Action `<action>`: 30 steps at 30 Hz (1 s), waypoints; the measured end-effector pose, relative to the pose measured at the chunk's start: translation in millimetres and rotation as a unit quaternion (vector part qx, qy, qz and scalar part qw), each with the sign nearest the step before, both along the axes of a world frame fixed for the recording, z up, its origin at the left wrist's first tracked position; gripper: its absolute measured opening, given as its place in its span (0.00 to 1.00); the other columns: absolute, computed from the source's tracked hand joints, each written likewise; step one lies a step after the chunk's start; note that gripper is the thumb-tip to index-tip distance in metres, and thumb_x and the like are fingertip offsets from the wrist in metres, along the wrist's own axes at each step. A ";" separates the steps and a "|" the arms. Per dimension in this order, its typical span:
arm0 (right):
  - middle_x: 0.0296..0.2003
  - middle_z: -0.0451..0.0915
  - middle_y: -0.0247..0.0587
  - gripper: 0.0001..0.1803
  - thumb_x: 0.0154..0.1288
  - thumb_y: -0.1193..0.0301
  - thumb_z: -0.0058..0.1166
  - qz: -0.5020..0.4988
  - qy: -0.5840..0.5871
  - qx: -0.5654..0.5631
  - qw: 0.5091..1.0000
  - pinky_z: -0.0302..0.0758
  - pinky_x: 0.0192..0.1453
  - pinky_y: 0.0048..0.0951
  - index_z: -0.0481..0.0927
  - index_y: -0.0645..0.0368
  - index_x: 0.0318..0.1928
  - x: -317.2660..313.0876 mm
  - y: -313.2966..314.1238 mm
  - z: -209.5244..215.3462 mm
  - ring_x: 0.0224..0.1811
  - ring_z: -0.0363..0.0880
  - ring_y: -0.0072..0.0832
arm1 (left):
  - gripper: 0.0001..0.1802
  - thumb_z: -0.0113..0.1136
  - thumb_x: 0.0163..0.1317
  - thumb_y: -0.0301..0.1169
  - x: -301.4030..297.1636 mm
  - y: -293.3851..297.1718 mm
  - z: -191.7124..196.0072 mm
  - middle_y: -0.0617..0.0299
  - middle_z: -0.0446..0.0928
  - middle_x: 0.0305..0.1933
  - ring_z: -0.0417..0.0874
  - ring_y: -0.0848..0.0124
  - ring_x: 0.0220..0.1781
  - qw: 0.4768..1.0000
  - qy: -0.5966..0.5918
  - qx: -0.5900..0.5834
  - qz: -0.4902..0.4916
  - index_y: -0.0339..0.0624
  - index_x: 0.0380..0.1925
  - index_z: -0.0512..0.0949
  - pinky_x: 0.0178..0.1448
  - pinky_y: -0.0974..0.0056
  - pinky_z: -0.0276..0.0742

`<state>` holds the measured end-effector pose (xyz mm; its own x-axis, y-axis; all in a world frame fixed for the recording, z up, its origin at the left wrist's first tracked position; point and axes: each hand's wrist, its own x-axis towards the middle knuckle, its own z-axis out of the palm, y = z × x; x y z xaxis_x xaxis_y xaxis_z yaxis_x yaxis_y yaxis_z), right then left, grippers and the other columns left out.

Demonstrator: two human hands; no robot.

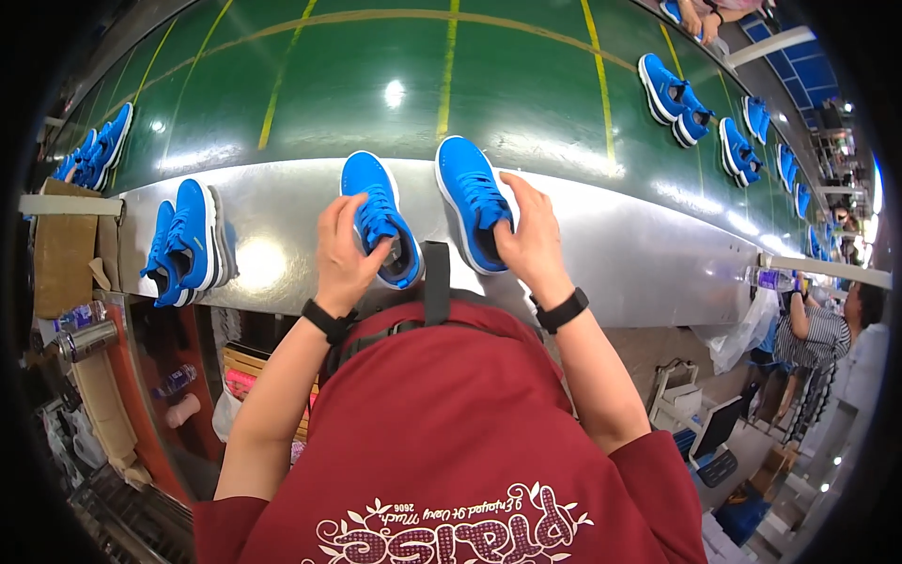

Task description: Organizing and checking blue sneakers on a conveyor belt in a shoe manufacturing facility.

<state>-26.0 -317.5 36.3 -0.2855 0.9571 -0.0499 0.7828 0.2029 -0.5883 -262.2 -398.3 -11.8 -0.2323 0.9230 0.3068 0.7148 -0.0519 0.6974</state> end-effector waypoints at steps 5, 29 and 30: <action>0.39 0.79 0.46 0.16 0.52 0.73 0.58 0.298 0.095 0.058 0.948 0.72 0.51 0.37 0.77 0.61 0.44 -63.4 -36.8 13.7 0.46 0.75 0.42 | 0.18 0.65 0.43 0.20 5.4 20.1 0.7 0.56 0.74 0.39 0.74 0.56 0.43 0.996 0.009 0.067 -0.065 0.40 0.37 0.76 0.48 0.57 0.72; 0.33 0.77 0.46 0.08 0.52 0.75 0.50 0.310 -0.121 0.071 0.940 0.71 0.39 0.37 0.79 0.61 0.33 -116.1 -58.4 -63.5 0.38 0.77 0.40 | 0.26 0.66 0.44 0.28 -27.6 37.7 18.2 0.59 0.75 0.48 0.73 0.61 0.53 0.963 -0.003 -0.006 -0.270 0.44 0.48 0.76 0.56 0.59 0.69; 0.31 0.77 0.46 0.06 0.49 0.76 0.51 0.289 -0.072 0.075 0.952 0.70 0.37 0.37 0.79 0.62 0.30 -116.6 -60.0 -66.8 0.36 0.77 0.40 | 0.30 0.67 0.46 0.28 -32.1 28.1 18.1 0.56 0.74 0.54 0.72 0.59 0.58 0.973 -0.116 -0.047 -0.191 0.45 0.54 0.74 0.62 0.58 0.67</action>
